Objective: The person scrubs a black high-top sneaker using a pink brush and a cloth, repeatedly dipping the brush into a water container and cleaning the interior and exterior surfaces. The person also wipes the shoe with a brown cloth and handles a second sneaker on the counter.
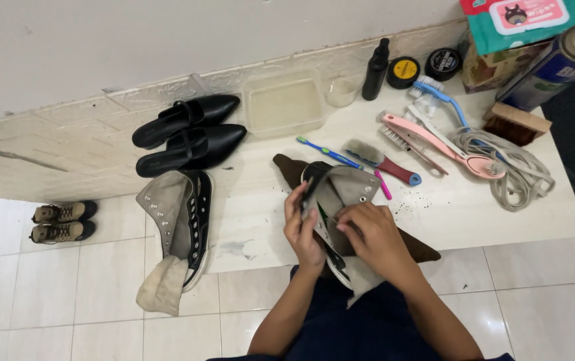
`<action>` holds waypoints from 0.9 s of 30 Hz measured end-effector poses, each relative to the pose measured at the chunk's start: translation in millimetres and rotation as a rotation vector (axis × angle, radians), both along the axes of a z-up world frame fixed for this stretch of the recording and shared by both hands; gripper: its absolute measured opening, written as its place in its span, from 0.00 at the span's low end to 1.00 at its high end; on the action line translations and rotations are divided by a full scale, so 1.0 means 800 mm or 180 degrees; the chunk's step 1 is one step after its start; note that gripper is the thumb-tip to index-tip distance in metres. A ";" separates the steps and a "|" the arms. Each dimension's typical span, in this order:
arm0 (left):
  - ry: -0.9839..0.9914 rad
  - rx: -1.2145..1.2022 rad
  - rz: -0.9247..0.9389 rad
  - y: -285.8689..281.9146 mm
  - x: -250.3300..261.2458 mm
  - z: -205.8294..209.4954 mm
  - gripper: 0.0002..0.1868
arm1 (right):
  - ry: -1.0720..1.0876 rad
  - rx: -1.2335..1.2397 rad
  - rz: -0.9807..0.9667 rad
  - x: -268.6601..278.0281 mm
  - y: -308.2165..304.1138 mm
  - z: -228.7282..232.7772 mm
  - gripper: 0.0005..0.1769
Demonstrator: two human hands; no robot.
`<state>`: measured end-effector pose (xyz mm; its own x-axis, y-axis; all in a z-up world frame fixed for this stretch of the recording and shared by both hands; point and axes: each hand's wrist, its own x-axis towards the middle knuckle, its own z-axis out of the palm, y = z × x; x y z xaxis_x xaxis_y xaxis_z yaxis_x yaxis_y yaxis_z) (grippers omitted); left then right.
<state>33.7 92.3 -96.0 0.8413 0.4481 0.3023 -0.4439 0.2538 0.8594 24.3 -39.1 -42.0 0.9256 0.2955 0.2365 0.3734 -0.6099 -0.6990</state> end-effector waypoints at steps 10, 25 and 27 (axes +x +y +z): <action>0.0447 0.4202 0.0303 0.037 -0.023 0.056 0.13 | 0.0499 0.0651 0.0057 0.018 0.008 -0.031 0.01; 0.1171 0.4657 -0.0269 0.045 -0.014 0.056 0.24 | 0.0981 0.1727 0.0189 0.018 0.008 -0.033 0.02; 0.1135 0.4661 -0.0154 0.042 -0.012 0.047 0.20 | 0.0808 0.1522 0.0110 0.012 0.010 -0.031 0.01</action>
<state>24.5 126.0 -58.1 0.9697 -0.0894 0.2272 -0.1798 -0.8911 0.4167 34.3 -31.5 -66.7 0.9628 0.2410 0.1224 0.1709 -0.1921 -0.9664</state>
